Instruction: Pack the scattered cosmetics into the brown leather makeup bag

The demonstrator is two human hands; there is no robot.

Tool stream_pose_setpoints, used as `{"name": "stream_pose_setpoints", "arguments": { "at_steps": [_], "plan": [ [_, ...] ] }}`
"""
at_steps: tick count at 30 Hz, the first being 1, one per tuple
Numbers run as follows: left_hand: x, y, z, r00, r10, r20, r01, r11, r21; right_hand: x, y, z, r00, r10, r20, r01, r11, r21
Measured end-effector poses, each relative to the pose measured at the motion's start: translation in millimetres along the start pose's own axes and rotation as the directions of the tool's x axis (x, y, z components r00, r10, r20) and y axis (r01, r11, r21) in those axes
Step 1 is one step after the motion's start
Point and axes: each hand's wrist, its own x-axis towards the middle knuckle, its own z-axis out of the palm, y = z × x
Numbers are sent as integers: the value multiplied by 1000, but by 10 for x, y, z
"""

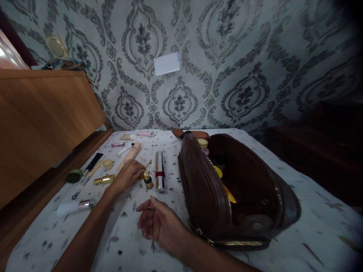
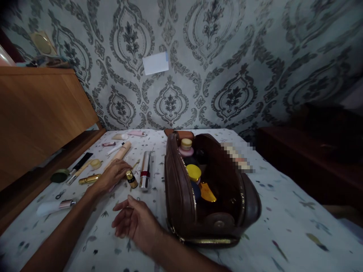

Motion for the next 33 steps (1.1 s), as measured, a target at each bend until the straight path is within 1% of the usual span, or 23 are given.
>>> {"name": "stream_pose_setpoints", "arguments": {
  "at_steps": [2,5,9,14,16,19,21,22,24,25,27,29,31,33],
  "plan": [
    [-5,-1,9,1000,0,-3,0,1000,-13,2,-2,2,1000,-2,1,2,1000,3],
    [-18,-8,25,1000,29,-3,-29,997,-67,9,4,-2,1000,0,-1,0,1000,5],
    [-28,-15,18,997,59,40,-56,995,-80,9,14,-10,1000,0,-1,0,1000,5],
    [-23,-10,4,998,26,54,-24,999,-37,-3,10,-7,1000,-1,3,1,1000,10],
    [-27,-16,14,998,20,54,-17,998,-57,-3,6,-4,1000,3,3,-3,1000,11],
    [-42,-52,22,1000,-4,3,4,992,-127,2,3,-4,1000,1,0,-1,1000,9],
    [-56,-88,-10,998,-43,-51,35,988,-152,3,2,-7,1000,-2,2,2,1000,7],
    [-65,-105,-44,993,-82,-81,69,987,-146,3,2,-10,1000,-5,5,5,1000,7],
    [-86,-128,-147,975,-190,-117,178,979,-103,2,2,-13,1000,-8,15,8,1000,6],
    [-99,-131,-208,962,-245,-118,238,969,-72,1,3,-14,1000,-9,20,9,1000,5],
    [-128,-119,-327,941,-330,-78,331,944,1,-1,6,-14,1000,-9,20,9,1000,0],
    [-153,-87,-407,927,-376,-1,375,925,67,0,11,-12,1000,-8,11,8,1000,-5],
    [-169,-43,-431,909,-410,75,401,909,112,4,16,-12,1000,-11,5,11,1000,-5],
    [-173,8,-410,888,-437,139,417,896,150,9,19,-14,1000,-8,8,8,1000,-1]
  ]
}}
